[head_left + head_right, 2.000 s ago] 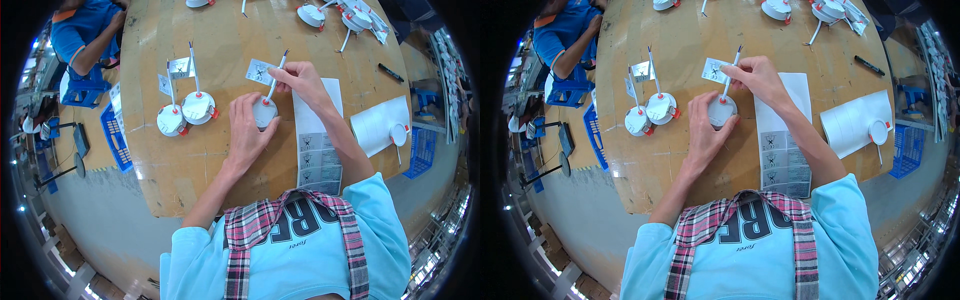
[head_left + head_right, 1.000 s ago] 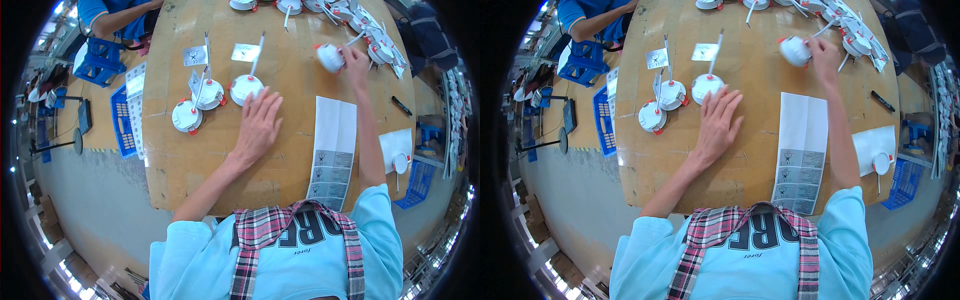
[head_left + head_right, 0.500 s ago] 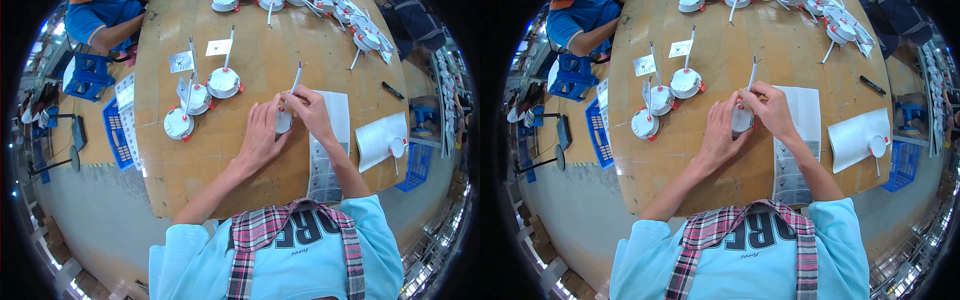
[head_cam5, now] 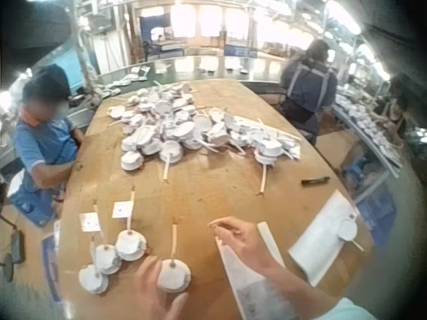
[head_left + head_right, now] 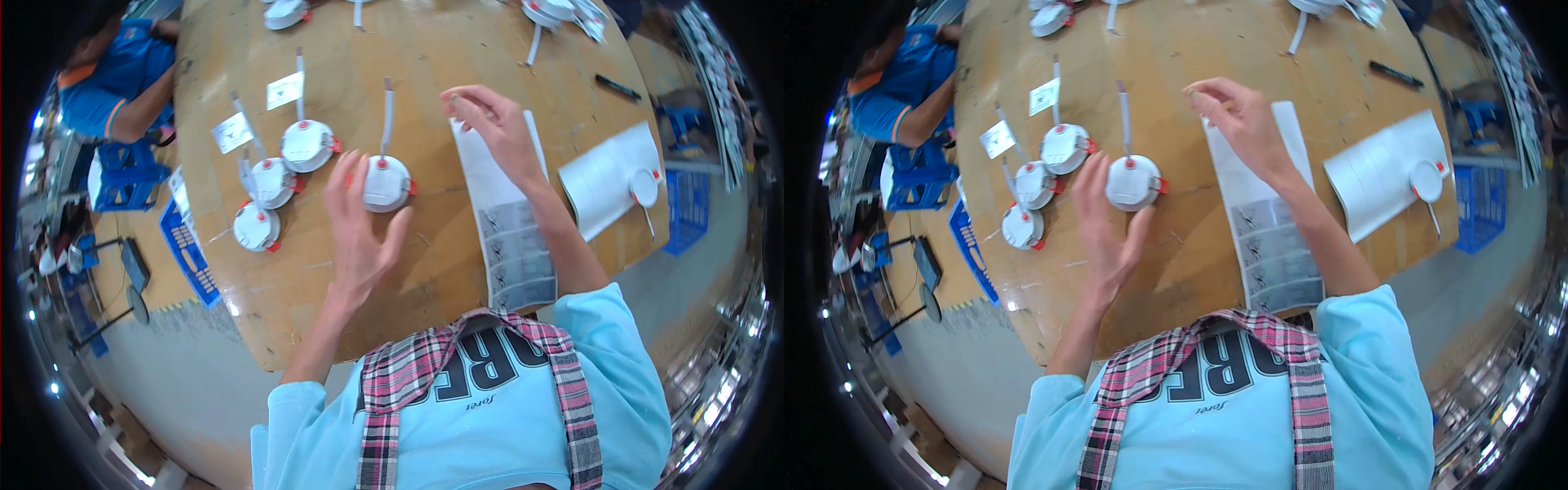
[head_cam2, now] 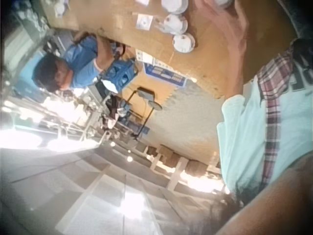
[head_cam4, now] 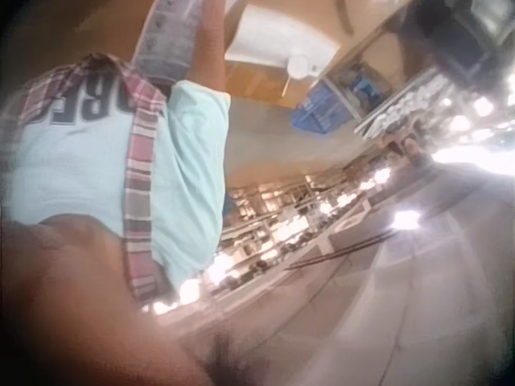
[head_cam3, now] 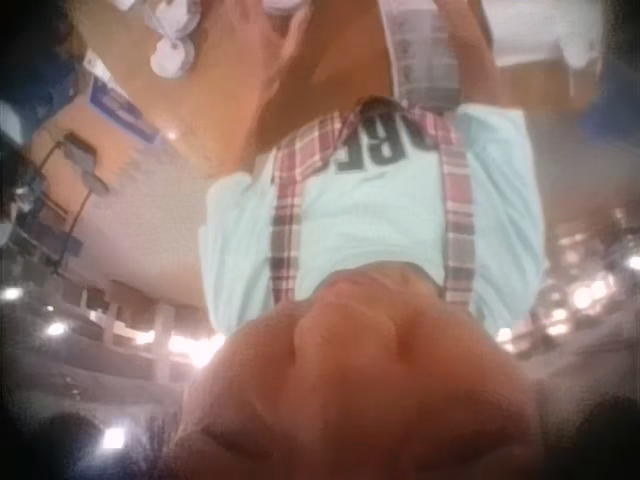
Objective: Applying stickers to the wires and housings of LED panel lights on an assembly line.
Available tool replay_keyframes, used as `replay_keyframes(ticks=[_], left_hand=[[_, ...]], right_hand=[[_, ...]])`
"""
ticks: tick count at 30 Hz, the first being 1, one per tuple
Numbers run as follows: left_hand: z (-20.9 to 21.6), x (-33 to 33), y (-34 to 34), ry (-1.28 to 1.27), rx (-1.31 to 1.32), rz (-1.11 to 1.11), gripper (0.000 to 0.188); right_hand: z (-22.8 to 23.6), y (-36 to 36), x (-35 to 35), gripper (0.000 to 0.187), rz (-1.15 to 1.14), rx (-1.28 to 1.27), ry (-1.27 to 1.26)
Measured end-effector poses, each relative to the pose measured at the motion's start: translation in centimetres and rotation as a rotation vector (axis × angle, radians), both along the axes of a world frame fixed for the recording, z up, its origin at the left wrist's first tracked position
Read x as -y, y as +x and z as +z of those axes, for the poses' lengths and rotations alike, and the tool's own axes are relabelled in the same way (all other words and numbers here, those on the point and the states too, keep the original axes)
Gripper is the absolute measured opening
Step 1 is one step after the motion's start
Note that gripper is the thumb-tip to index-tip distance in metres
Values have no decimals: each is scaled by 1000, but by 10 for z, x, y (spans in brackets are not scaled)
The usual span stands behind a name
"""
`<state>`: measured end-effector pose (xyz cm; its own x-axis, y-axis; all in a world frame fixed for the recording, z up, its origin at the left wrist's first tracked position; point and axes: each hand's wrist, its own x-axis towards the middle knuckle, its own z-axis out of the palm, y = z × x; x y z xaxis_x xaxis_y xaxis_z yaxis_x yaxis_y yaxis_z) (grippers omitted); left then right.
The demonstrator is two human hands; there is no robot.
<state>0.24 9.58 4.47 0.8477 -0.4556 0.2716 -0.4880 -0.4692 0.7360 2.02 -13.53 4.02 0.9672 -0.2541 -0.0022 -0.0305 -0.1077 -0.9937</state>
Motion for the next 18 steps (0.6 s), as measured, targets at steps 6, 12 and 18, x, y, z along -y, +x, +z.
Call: replay_keyframes(ticks=[6, 12, 18], left_hand=[[11, 22, -49, -204, -551, -122, 49], [0, 71, -58, -221, -790, -96, 59], [-11, 75, -39, -365, -755, -20, 69]], right_hand=[[-11, -76, 38, 10, -185, 98, -459], [-34, -86, 21, 6, -235, 176, -604], [-36, -65, 19, 7, -239, 251, -531]])
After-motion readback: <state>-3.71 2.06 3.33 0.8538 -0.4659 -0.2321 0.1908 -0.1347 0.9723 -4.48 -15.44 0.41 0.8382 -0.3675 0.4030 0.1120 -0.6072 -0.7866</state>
